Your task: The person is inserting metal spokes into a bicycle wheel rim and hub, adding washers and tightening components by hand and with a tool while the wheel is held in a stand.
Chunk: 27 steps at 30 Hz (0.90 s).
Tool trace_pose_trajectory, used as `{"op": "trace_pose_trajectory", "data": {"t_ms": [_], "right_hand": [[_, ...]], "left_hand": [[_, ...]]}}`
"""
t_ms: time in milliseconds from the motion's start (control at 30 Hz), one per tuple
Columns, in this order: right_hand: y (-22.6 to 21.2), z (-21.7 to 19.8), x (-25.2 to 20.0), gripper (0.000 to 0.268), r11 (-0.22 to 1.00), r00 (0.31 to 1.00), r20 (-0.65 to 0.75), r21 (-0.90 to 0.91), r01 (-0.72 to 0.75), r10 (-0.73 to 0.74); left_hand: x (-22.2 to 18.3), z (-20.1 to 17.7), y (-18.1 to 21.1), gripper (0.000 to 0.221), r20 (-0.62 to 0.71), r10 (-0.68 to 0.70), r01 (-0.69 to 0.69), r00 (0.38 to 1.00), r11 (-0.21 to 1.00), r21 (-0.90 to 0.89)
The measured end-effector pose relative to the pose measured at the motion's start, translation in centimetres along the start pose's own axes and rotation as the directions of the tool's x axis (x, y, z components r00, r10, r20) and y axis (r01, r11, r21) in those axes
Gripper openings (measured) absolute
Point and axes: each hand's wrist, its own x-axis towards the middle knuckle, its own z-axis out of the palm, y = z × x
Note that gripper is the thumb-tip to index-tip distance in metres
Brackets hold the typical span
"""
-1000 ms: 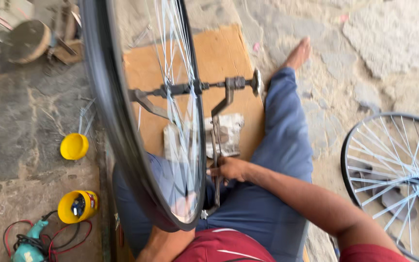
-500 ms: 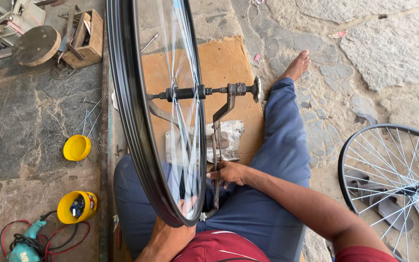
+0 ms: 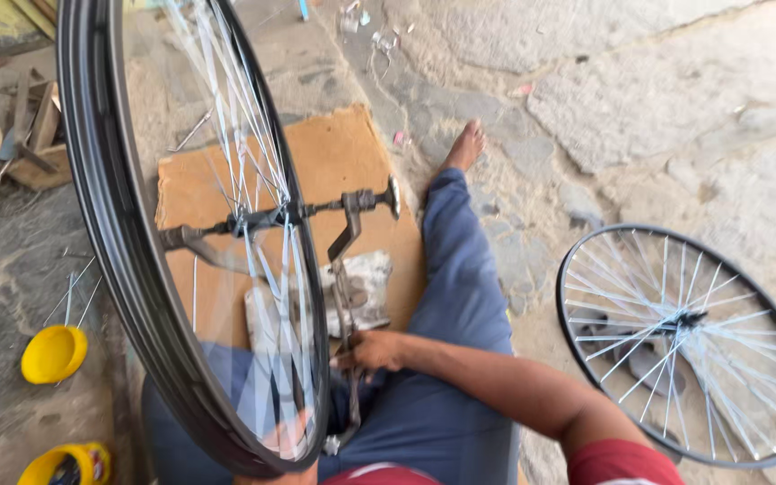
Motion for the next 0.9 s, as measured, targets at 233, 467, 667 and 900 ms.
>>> {"op": "trace_pose_trajectory", "data": {"t_ms": [233,467,667,900], "right_hand": [[1.5,0.5,0.5,0.045,0.999,1.000,-0.005,0.031,-0.030,0.030],[1.4,0.3,0.1,0.044,0.993,0.997,0.058,0.111,-0.049,0.043],[-0.7,0.5,-1.5,0.044,0.992,0.997,0.031,0.104,-0.073,0.070],[-1.7,0.8,-2.2,0.046,0.991,0.995,0.024,0.091,-0.098,0.096]], "left_hand": [[-1.6,-0.3,0.5,0.046,0.065,0.040,-0.052,0.997,0.978,0.201],[-1.4,-1.8,1.4,0.045,0.144,-0.038,0.035,0.989,0.999,0.023],[-0.8,-2.3,2.3,0.042,0.170,-0.088,0.086,0.982,0.996,0.022],[-0.7,-2.1,2.1,0.046,0.240,-0.114,0.101,0.964,0.993,0.065]]}}
